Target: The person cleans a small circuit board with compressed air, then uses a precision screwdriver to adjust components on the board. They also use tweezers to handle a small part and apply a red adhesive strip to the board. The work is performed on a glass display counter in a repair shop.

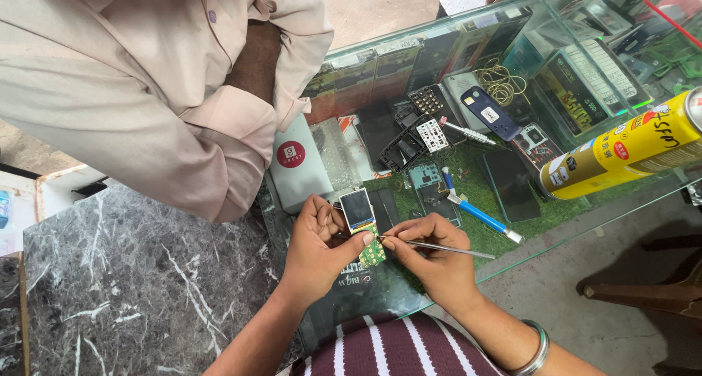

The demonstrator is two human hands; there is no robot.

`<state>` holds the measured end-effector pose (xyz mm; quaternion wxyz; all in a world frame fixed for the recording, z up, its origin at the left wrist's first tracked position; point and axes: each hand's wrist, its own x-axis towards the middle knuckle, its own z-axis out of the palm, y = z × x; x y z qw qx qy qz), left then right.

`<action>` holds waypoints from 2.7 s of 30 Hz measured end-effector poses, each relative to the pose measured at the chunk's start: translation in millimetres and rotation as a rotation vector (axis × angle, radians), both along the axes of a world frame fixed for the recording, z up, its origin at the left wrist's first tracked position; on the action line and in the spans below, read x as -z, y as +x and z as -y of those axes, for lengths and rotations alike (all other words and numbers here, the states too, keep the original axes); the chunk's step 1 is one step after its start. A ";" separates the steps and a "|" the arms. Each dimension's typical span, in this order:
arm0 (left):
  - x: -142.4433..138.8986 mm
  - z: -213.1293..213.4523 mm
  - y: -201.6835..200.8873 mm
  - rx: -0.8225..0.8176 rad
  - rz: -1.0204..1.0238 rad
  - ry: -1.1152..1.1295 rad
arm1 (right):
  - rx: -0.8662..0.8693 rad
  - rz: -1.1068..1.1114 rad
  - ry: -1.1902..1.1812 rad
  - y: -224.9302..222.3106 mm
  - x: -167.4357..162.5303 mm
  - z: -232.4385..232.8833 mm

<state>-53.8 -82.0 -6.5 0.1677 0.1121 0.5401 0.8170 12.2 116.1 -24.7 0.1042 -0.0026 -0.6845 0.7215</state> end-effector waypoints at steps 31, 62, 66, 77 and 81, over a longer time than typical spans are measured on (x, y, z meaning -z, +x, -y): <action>-3.2 -1.6 1.6 -0.005 -0.006 0.003 | 0.006 0.048 -0.024 -2.1 3.0 -1.5; -0.8 -2.5 2.0 -0.001 -0.031 -0.008 | -0.016 0.045 0.015 -4.5 -2.3 -3.3; -0.1 -1.8 2.3 0.001 -0.024 -0.009 | -0.017 0.043 0.031 -4.4 -3.3 -2.5; 0.5 -1.9 1.9 -0.003 -0.029 -0.014 | -0.005 0.060 0.019 -3.9 -5.0 -1.4; -0.2 -1.6 1.7 -0.003 -0.040 -0.033 | -0.007 0.059 -0.012 -3.8 -3.2 -1.2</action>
